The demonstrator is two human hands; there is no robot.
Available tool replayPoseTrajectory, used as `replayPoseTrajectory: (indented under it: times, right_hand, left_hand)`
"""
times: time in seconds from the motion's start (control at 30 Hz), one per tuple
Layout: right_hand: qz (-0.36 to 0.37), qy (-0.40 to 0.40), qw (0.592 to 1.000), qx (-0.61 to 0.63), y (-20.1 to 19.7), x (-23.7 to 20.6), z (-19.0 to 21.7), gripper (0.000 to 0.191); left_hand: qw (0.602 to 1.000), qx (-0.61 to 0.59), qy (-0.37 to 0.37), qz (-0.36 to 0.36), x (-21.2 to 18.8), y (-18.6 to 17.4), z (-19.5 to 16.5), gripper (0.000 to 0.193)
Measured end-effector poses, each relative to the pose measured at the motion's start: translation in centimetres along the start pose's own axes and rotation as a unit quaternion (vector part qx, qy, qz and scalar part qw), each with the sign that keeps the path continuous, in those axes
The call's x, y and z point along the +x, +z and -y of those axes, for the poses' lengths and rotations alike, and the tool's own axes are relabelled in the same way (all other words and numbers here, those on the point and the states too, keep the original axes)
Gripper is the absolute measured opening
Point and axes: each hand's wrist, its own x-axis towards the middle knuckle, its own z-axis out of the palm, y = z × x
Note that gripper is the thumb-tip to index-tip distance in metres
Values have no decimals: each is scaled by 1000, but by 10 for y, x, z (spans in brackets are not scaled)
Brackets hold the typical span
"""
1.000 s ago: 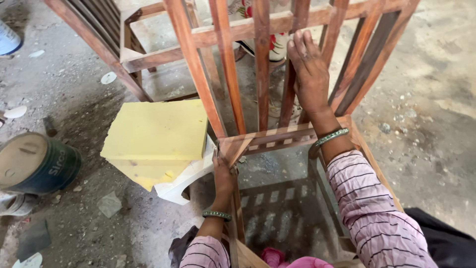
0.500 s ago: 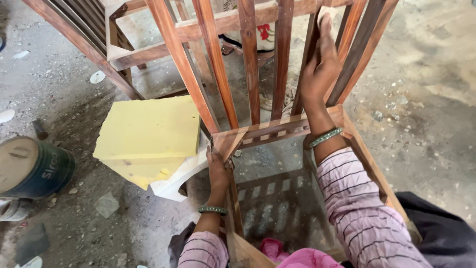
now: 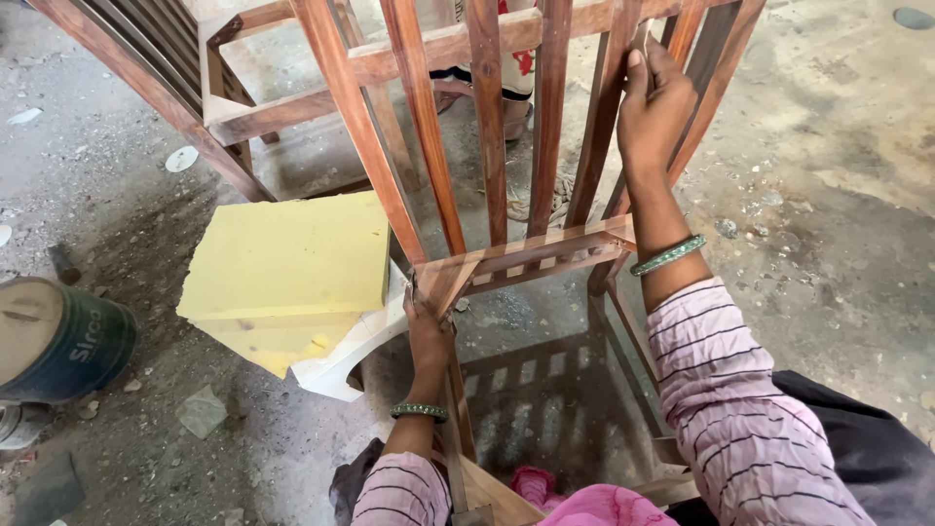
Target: The person sits on the floor with an upside-down wooden chair frame across their lap and sands its rails and legs by hand using a small sanding block, working over different surfaces of the frame.
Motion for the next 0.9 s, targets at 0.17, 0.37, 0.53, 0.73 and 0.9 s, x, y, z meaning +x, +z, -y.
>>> replayPoseTrajectory:
  times: [0.17, 0.37, 0.53, 0.73, 0.9]
  right_hand:
    - [55, 32, 991, -121, -10, -3, 16, 19]
    - [58, -41, 983, -167, -19, 5, 30, 18]
    - [74, -99, 970, -209, -22, 8, 28, 46]
    - [76, -51, 973, -212, -19, 8, 19, 38]
    - [58, -56, 989, -125, -14, 11, 23, 17]
  left_hand:
    - [1000, 0, 6, -7, 2, 3, 3, 71]
    - [999, -11, 40, -31, 3, 2, 3, 78]
    - [999, -35, -3, -8, 2, 0, -1, 86]
    - [999, -17, 35, -21, 3, 2, 3, 84]
    - [999, -1, -30, 22, 3, 2, 6, 80]
